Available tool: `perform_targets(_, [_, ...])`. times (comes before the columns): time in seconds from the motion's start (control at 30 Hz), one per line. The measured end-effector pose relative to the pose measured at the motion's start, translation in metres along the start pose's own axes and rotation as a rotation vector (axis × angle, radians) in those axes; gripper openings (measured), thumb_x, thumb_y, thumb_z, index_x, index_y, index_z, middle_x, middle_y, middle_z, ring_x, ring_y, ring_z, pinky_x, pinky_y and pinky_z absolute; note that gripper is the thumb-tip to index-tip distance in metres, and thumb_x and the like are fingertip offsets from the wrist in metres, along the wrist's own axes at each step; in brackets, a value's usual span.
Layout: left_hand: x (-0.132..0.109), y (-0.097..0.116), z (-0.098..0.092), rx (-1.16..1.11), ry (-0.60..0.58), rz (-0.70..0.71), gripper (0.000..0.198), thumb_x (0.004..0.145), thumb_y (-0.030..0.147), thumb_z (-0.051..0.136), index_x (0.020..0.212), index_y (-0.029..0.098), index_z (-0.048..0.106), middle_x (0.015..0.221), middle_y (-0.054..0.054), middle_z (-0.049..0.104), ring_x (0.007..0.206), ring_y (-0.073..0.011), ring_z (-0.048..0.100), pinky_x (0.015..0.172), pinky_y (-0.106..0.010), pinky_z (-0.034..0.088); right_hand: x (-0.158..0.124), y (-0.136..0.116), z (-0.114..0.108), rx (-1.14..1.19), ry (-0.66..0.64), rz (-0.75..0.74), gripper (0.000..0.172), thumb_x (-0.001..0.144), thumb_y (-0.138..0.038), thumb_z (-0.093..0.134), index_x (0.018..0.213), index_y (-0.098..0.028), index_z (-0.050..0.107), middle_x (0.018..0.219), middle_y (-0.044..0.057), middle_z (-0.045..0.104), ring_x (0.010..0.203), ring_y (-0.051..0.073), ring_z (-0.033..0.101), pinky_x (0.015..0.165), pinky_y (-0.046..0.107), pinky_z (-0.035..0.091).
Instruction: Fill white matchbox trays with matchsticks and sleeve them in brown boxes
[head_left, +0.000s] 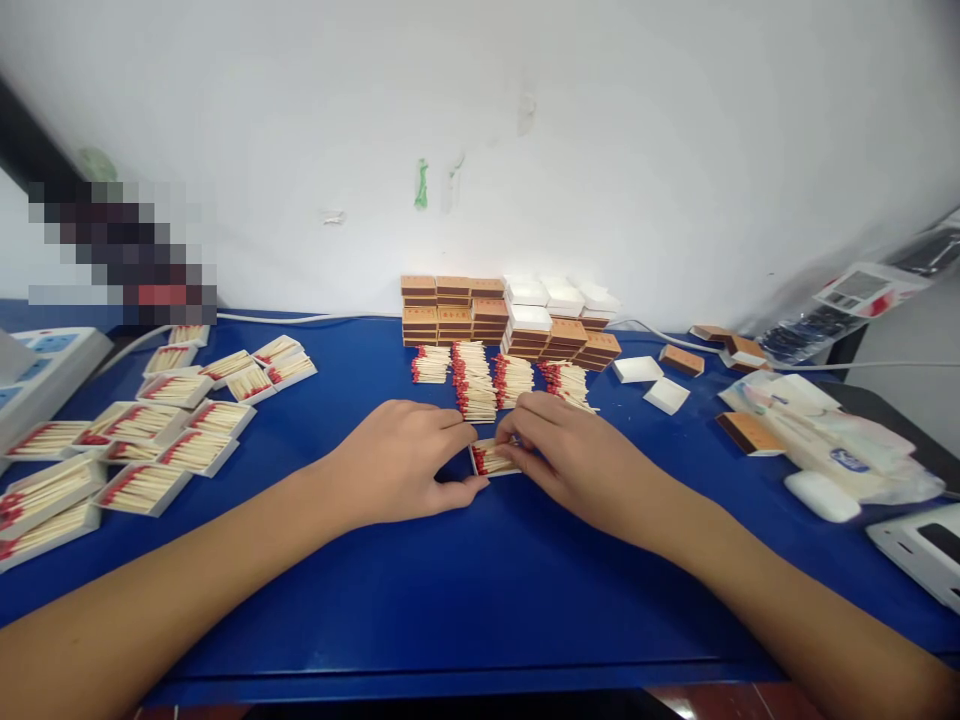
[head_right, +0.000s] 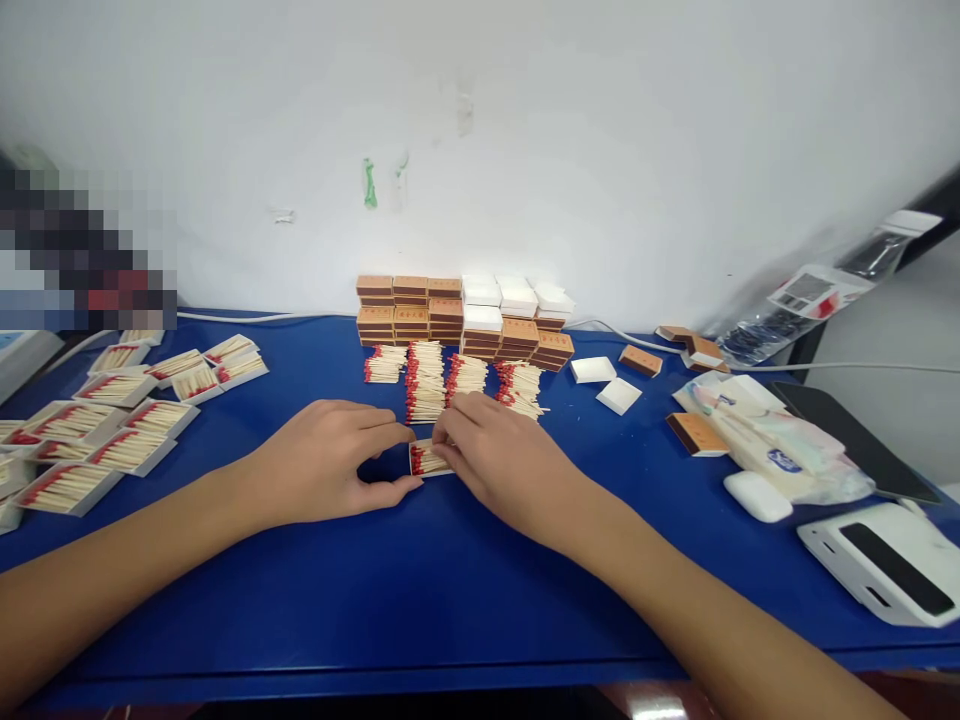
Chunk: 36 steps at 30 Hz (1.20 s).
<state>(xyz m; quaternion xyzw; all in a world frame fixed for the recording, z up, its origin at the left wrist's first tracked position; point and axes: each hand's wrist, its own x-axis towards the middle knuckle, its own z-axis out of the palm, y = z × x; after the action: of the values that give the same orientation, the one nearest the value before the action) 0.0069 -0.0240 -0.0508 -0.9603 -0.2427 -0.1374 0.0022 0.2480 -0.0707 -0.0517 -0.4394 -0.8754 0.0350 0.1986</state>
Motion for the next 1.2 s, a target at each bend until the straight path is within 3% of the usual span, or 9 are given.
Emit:
perform_targets(0.1, [0.000, -0.001, 0.001, -0.006, -0.002, -0.002, 0.028, 0.098, 0.044, 0.065, 0.098, 0.018, 0.075, 0.079, 0.000, 0.071, 0.071, -0.0181, 0.068, 0.067, -0.032, 0.046, 0.000, 0.006, -0.001, 0.028, 0.034, 0.036, 0.010, 0.107, -0.021, 0.054, 0.106, -0.021, 0.064, 0.098, 0.006, 0.065, 0.085, 0.021, 0.064, 0.072, 0.034, 0.049])
perform_targets(0.2, [0.000, -0.001, 0.000, -0.013, -0.009, -0.003, 0.028, 0.098, 0.045, 0.066, 0.099, 0.018, 0.075, 0.079, 0.000, 0.071, 0.070, -0.0180, 0.067, 0.066, -0.032, 0.044, 0.001, 0.027, -0.001, -0.033, 0.125, 0.084, 0.010, 0.106, -0.021, 0.057, 0.106, -0.021, 0.067, 0.097, 0.007, 0.063, 0.083, 0.021, 0.062, 0.072, 0.034, 0.049])
perform_targets(0.37, [-0.001, 0.000, -0.001, -0.012, -0.015, 0.009, 0.029, 0.099, 0.045, 0.064, 0.101, 0.018, 0.075, 0.081, -0.001, 0.071, 0.070, -0.0175, 0.066, 0.065, -0.032, 0.043, 0.001, 0.046, 0.002, -0.106, 0.075, 0.109, 0.006, 0.103, -0.020, 0.061, 0.104, -0.020, 0.067, 0.097, 0.007, 0.061, 0.083, 0.022, 0.062, 0.071, 0.034, 0.048])
perform_targets(0.7, [-0.001, 0.000, -0.002, -0.001, -0.014, 0.003, 0.029, 0.098, 0.045, 0.066, 0.100, 0.017, 0.077, 0.079, 0.000, 0.070, 0.070, -0.0189, 0.067, 0.064, -0.033, 0.043, 0.001, 0.044, 0.002, -0.091, 0.037, 0.086, 0.006, 0.104, -0.022, 0.059, 0.098, -0.021, 0.061, 0.093, 0.006, 0.061, 0.082, 0.022, 0.060, 0.069, 0.032, 0.045])
perform_targets(0.93, [-0.001, -0.001, 0.000, -0.007, 0.003, 0.011, 0.029, 0.098, 0.044, 0.067, 0.099, 0.017, 0.077, 0.079, 0.000, 0.071, 0.071, -0.0185, 0.068, 0.066, -0.033, 0.044, -0.003, 0.020, -0.011, 0.108, -0.020, 0.089, 0.006, 0.105, -0.024, 0.060, 0.099, -0.022, 0.062, 0.093, 0.004, 0.060, 0.081, 0.019, 0.059, 0.069, 0.030, 0.046])
perform_targets(1.2, [0.000, -0.001, 0.001, -0.008, 0.030, 0.027, 0.027, 0.097, 0.042, 0.068, 0.097, 0.017, 0.076, 0.077, 0.001, 0.069, 0.069, -0.0175, 0.067, 0.064, -0.033, 0.043, -0.003, 0.003, -0.005, 0.159, -0.080, 0.061, 0.005, 0.105, -0.020, 0.057, 0.102, -0.022, 0.061, 0.103, 0.004, 0.063, 0.082, 0.017, 0.060, 0.070, 0.030, 0.046])
